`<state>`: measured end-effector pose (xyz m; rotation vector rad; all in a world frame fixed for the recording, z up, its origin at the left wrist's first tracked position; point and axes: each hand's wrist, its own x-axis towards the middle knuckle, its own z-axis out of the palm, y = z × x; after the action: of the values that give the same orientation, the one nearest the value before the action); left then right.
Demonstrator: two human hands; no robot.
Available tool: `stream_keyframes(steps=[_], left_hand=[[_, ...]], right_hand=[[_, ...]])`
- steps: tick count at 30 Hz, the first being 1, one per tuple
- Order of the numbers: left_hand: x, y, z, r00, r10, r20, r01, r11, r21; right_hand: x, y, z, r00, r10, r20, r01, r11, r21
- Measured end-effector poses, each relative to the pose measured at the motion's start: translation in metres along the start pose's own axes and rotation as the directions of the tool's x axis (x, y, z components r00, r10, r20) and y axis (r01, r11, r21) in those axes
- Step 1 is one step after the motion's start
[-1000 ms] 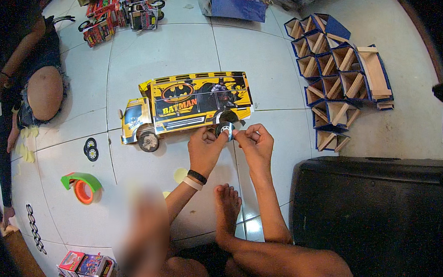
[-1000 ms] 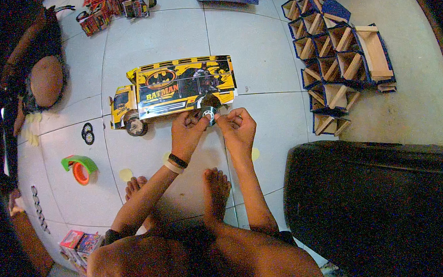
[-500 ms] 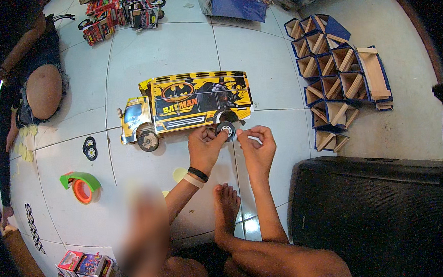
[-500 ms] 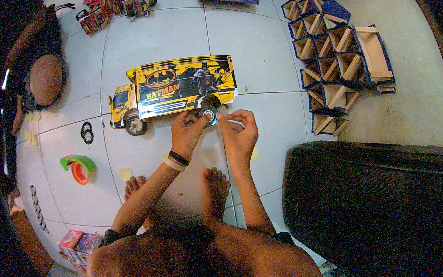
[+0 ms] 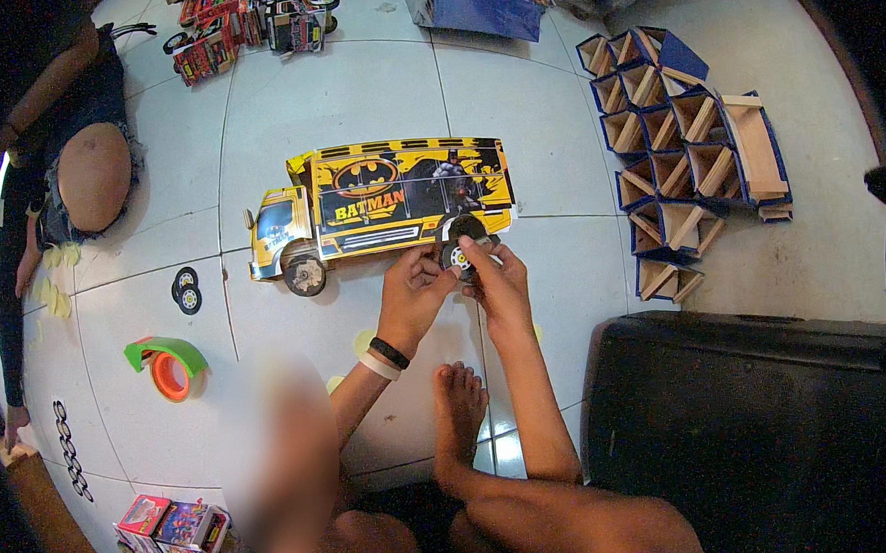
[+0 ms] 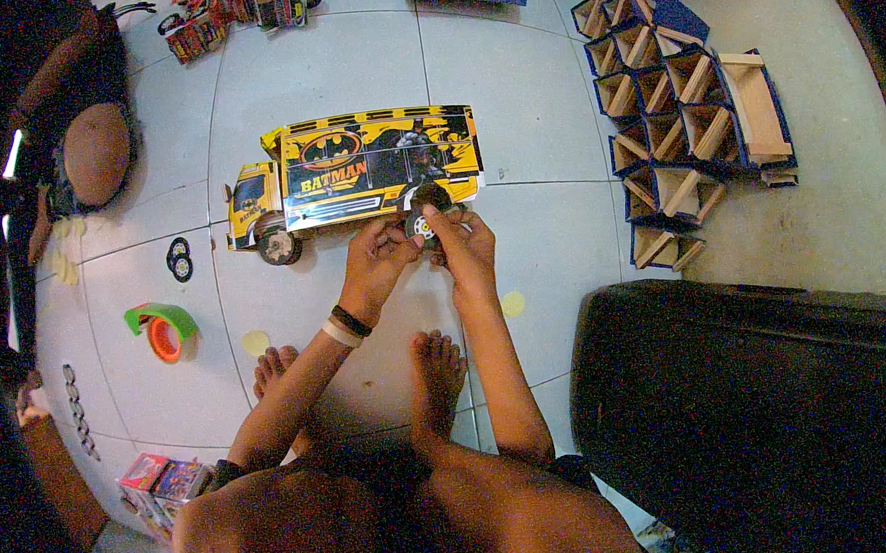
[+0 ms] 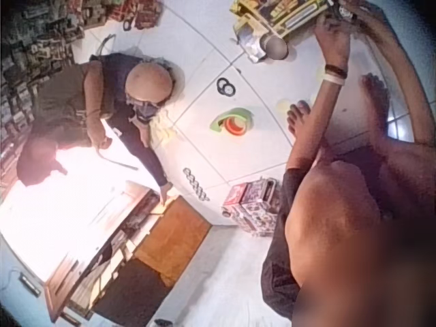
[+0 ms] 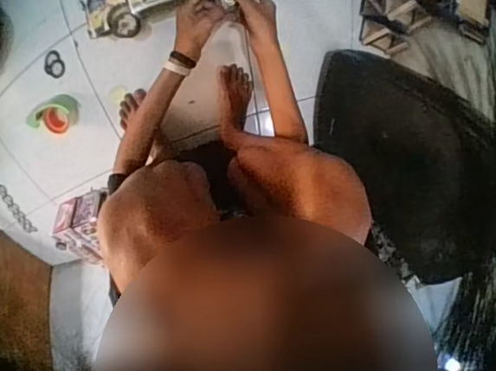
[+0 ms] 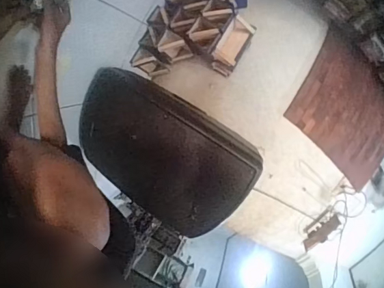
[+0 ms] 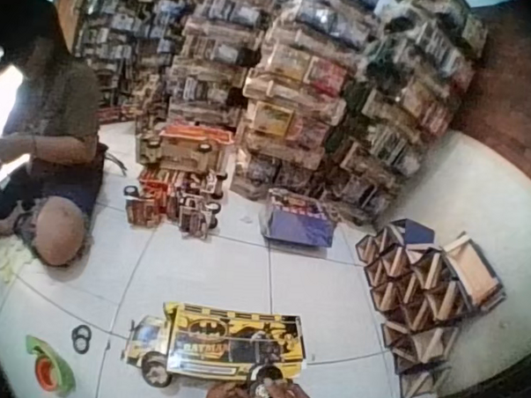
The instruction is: The person assembles cardboard toy trucks by attaching circular wheel stickers to the wheel hubs. They handle multiple truck bodies, including a red truck and a yellow Batman-themed truck, applying stickers to each wheel position.
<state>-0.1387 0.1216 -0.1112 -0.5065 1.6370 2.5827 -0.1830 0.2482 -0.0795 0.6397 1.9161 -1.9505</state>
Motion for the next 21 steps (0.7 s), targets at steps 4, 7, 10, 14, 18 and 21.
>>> stream_keyframes(steps=[4,7,10,14,18,21], left_hand=[[0.001,-0.003,-0.005,0.998,0.044,0.054,-0.044,0.999,0.000],[0.000,-0.005,-0.007,0.992,0.088,0.094,-0.086,0.996,-0.025],[-0.005,-0.004,-0.009,0.983,0.092,0.161,-0.092,0.996,-0.009],[-0.006,-0.002,-0.009,0.979,0.089,0.182,-0.076,0.994,-0.077],[-0.004,-0.003,-0.012,0.974,0.107,0.200,-0.101,0.994,-0.039],[-0.001,-0.004,-0.014,0.972,0.109,0.206,-0.110,0.994,-0.009]], right_hand=[[0.001,-0.004,0.001,0.991,-0.064,0.116,0.081,0.985,-0.152],[-0.002,-0.009,-0.005,0.974,-0.024,0.227,0.040,0.997,-0.064],[-0.002,-0.016,-0.008,0.966,-0.034,0.255,0.080,0.982,-0.170],[-0.005,-0.015,0.002,0.987,-0.038,0.153,0.071,0.974,-0.216],[-0.006,-0.010,0.002,0.993,0.017,0.118,-0.014,0.999,-0.029],[-0.003,-0.011,-0.011,0.969,0.046,0.243,-0.074,0.991,0.108]])
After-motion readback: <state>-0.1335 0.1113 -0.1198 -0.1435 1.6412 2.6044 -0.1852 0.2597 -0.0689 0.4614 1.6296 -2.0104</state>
